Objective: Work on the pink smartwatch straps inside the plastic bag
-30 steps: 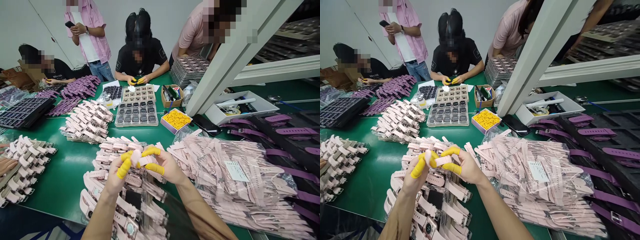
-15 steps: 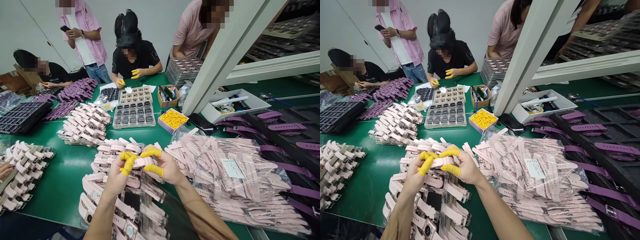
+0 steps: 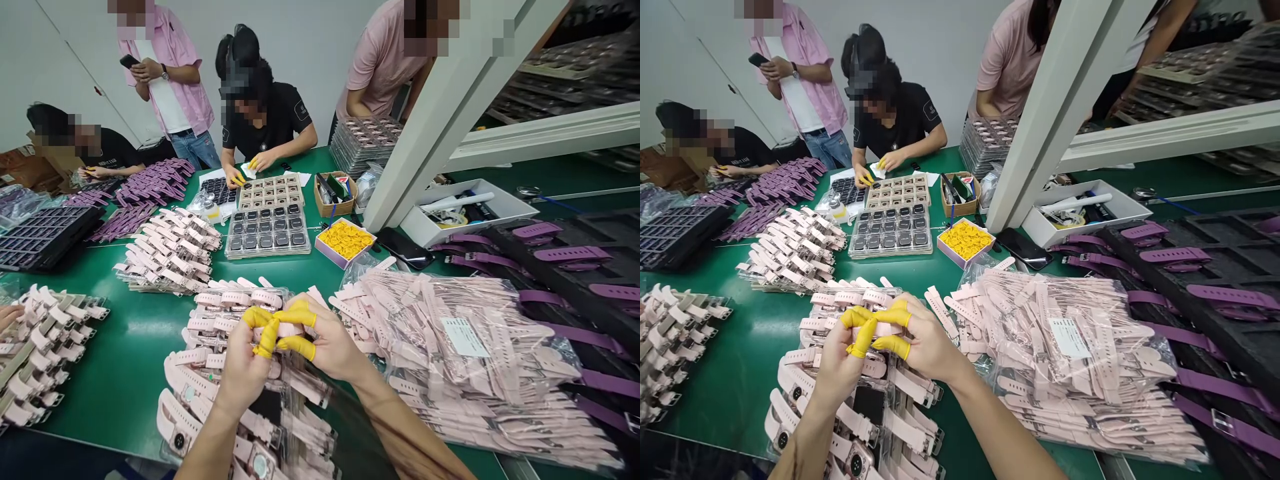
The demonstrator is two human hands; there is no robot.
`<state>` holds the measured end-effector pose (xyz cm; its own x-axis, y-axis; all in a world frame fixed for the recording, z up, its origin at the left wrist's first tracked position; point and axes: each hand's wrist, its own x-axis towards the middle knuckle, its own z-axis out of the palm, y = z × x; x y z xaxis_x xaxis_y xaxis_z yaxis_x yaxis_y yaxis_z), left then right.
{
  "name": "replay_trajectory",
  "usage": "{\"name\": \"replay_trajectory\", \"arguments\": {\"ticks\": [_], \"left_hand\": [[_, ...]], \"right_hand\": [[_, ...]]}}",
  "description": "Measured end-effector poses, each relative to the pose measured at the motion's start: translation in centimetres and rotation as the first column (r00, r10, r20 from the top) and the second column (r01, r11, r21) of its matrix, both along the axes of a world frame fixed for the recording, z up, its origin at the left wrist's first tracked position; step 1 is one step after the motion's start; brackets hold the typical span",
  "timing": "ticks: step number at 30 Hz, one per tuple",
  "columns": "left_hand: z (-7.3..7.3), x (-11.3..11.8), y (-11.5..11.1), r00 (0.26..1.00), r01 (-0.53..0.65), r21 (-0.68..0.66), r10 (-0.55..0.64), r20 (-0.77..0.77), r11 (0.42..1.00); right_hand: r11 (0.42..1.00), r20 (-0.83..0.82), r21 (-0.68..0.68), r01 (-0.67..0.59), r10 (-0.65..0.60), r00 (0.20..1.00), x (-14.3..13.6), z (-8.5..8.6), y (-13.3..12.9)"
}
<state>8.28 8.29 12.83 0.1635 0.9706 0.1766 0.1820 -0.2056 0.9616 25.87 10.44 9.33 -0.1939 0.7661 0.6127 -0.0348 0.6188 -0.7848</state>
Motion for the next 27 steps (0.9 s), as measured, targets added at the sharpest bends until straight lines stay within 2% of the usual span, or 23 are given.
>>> {"name": "replay_trajectory", "arguments": {"ticks": [3,5,7,9,11,14,19,22,25,27], "left_hand": [[-0.2,0.4,-0.1,0.997,-0.042,0.032,0.04,0.061,0.999],[-0.2,0.5,0.0,0.993,-0.045,0.022,0.043,0.111,0.999],[-0.2,0.4,0.3,0.991,-0.034,0.012,0.032,0.132,0.999],[0.0,0.1,0.5,0.995,0.005,0.013,-0.006,0.1,1.0],[0.2,-0.2,0.6,0.998,0.063,0.012,-0.063,0.03,0.998],[0.3,-0.5,0.5,0.991,0.124,0.018,-0.123,-0.055,0.992],[0.0,-0.5,0.3,0.996,0.069,0.035,-0.067,-0.058,0.997],[0.0,-0.8,0.6,0.996,0.09,-0.023,-0.09,0.017,0.996],[0.2,-1.3,0.9,0.96,0.201,-0.145,-0.165,0.227,0.969],[0.3,-1.4,0.8,0.927,0.255,-0.237,-0.168,0.335,0.937]], "right_hand": [[1.0,-0.003,-0.013,0.005,-0.005,1.0,-0.1,0.0,-0.1],[0.99,-0.074,-0.13,-0.057,0.048,0.996,0.0,-0.3,-0.1],[0.955,-0.171,-0.256,-0.147,0.105,0.98,0.2,-0.5,0.1],[0.928,-0.246,-0.307,-0.211,0.137,0.96,0.4,-0.7,0.4],[0.924,-0.257,-0.299,-0.236,0.16,0.953,0.6,-0.6,0.6],[0.942,-0.188,-0.256,-0.216,0.17,0.967,0.9,-0.1,0.5],[0.988,0.017,-0.137,-0.072,0.075,0.997,1.2,0.7,0.0],[0.992,0.077,-0.113,-0.058,0.067,0.995,1.6,1.0,-0.1],[0.976,-0.009,-0.137,-0.17,0.17,0.985,2.0,1.1,0.0],[0.957,-0.054,-0.132,-0.26,0.255,0.966,2.2,1.3,0.0]]}}
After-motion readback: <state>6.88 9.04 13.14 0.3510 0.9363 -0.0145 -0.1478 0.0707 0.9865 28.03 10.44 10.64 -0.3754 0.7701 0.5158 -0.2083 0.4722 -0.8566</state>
